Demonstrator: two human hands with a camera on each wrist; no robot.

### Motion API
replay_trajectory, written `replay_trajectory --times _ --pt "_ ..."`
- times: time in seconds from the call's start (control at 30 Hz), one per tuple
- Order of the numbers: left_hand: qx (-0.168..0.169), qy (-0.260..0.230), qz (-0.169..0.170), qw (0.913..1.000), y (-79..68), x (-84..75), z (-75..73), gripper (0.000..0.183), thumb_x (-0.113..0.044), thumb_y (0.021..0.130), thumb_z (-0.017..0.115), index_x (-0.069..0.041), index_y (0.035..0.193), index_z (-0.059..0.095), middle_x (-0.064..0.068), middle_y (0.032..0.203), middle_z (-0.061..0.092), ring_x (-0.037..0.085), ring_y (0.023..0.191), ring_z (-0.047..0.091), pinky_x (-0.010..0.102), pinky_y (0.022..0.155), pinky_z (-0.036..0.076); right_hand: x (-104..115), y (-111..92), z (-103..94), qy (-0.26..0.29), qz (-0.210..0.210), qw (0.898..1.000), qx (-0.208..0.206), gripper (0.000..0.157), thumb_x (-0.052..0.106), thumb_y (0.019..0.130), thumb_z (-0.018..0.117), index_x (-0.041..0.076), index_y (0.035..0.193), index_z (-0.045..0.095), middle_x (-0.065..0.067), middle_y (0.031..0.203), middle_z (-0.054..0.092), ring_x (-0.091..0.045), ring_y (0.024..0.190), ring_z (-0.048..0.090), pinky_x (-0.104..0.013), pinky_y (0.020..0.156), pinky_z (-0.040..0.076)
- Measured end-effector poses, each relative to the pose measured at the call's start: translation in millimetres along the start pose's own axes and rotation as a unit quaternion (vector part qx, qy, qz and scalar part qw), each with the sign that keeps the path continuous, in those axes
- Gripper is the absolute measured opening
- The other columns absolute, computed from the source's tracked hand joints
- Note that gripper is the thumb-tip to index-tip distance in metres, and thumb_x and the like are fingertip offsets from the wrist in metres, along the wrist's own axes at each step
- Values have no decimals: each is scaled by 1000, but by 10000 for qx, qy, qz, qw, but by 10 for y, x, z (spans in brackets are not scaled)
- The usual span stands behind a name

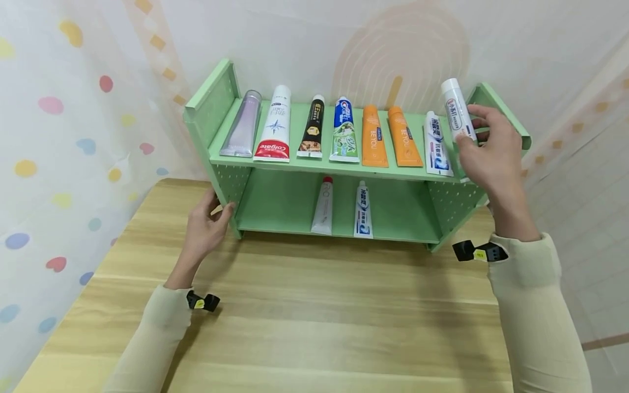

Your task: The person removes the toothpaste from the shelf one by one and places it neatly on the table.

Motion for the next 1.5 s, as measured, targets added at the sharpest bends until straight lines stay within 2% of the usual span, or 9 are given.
replay_trajectory --times 0.2,0.43,0.57,0.77,1.0,1.13,1.27,1.43,1.5 --pt "-48 -40 94 9999 45 -16 7 49 1 98 62 6 145 49 30 139 58 49 126 60 42 98 60 14 -89 -28 511 -177 9985 -116 55 17 102 58 29 154 46 14 123 52 0 97 51 -4 72 49" --pt "-68 -31 81 9999 34 -43 11 50 4 98 61 6 147 48 32 140 57 49 125 61 47 98 60 38 -228 -16 1129 -404 9923 -314 52 8 101 58 22 150 51 17 110 53 -2 93 55 -4 70 49" --pt "-82 -3 76 9999 29 -169 18 49 7 98 58 11 145 47 37 139 55 53 125 59 54 98 58 10 -307 -21 1517 -367 9874 -247 52 4 100 59 23 149 53 14 113 55 -4 94 56 -5 71 51" --pt "-18 -13 63 10000 24 -375 2 46 7 98 56 16 143 45 42 137 53 59 123 57 54 99 58 -67 -421 8 2695 -461 9619 -53 51 -2 98 60 20 145 58 6 116 59 -9 92 59 -7 67 54" --pt "-39 -40 -6 10000 59 -143 17 48 6 98 58 11 145 47 36 140 55 53 126 59 57 99 58 -145 -568 76 3844 -541 9216 -4 51 -8 95 63 14 141 62 -1 119 62 -12 90 63 -10 65 59" --pt "-7 -29 27 10000 66 -31 19 48 3 99 60 6 145 48 32 140 57 50 126 60 51 99 59 -202 -628 106 4035 -544 9134 -34 51 -10 94 63 12 140 63 -3 117 61 -13 88 65 -12 57 59" --pt "0 -98 52 9999 53 -12 15 48 2 98 61 5 145 50 30 139 58 48 125 61 47 98 60 -259 -665 127 4042 -514 9131 -107 51 -12 93 64 11 138 64 -2 115 64 -11 84 67 -12 58 58" --pt "-1 -61 43 10000 21 -76 22 48 6 98 59 9 145 48 35 139 56 52 123 61 50 97 60 -330 -738 169 4083 -506 9114 -104 53 -15 91 63 9 138 64 -2 115 65 -12 85 64 -11 64 58" --pt "12 -70 65 10000 6 -144 20 48 8 98 58 11 144 47 37 138 55 55 123 60 53 97 59 -354 -776 194 4196 -521 9062 -41 53 -15 90 64 8 138 63 -3 114 65 -14 85 64 -11 65 58"
Point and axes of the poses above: each hand's wrist, its own y-axis towards the middle knuckle, its own z-axis out of the palm, x = y × z, the point moved 1 cm from there along y, towards the middle knuckle
